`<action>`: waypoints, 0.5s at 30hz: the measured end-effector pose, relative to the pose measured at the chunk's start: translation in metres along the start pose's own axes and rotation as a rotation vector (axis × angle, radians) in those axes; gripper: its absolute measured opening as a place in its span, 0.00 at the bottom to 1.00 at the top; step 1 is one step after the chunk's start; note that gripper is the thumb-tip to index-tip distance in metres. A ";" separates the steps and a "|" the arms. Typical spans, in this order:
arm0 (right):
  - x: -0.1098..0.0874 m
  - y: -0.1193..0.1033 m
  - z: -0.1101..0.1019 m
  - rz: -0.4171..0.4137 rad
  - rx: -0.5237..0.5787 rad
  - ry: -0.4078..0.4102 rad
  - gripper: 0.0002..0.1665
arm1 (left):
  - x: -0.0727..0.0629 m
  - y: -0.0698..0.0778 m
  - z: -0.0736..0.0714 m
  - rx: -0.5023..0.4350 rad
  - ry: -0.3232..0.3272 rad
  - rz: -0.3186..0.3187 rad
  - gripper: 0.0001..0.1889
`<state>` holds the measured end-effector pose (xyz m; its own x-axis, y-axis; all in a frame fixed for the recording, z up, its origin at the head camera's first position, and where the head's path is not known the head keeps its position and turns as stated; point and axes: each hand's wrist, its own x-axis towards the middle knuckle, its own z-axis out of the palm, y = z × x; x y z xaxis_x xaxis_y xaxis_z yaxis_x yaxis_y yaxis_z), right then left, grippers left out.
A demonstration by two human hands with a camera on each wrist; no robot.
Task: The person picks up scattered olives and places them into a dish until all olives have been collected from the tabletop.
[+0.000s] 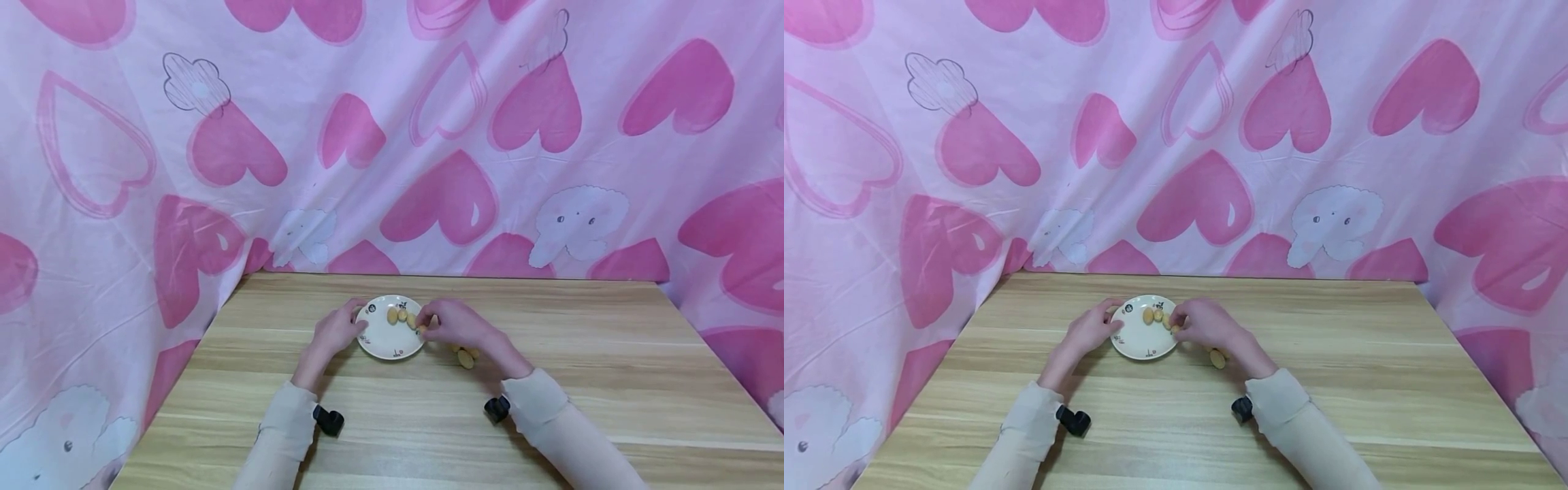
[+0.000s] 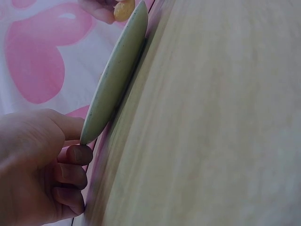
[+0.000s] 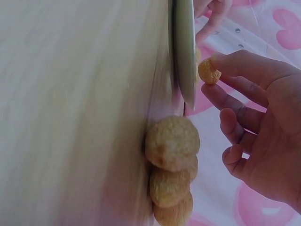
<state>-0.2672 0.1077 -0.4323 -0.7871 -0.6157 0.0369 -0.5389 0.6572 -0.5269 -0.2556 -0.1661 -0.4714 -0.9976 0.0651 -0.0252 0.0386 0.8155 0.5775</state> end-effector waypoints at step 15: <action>0.010 -0.007 0.012 -0.007 -0.002 -0.050 0.08 | 0.000 0.000 0.000 -0.011 -0.008 0.012 0.26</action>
<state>-0.2679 0.0913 -0.4382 -0.7673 -0.6412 -0.0021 -0.5448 0.6537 -0.5252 -0.2553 -0.1657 -0.4714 -0.9966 0.0790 -0.0249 0.0495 0.8083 0.5867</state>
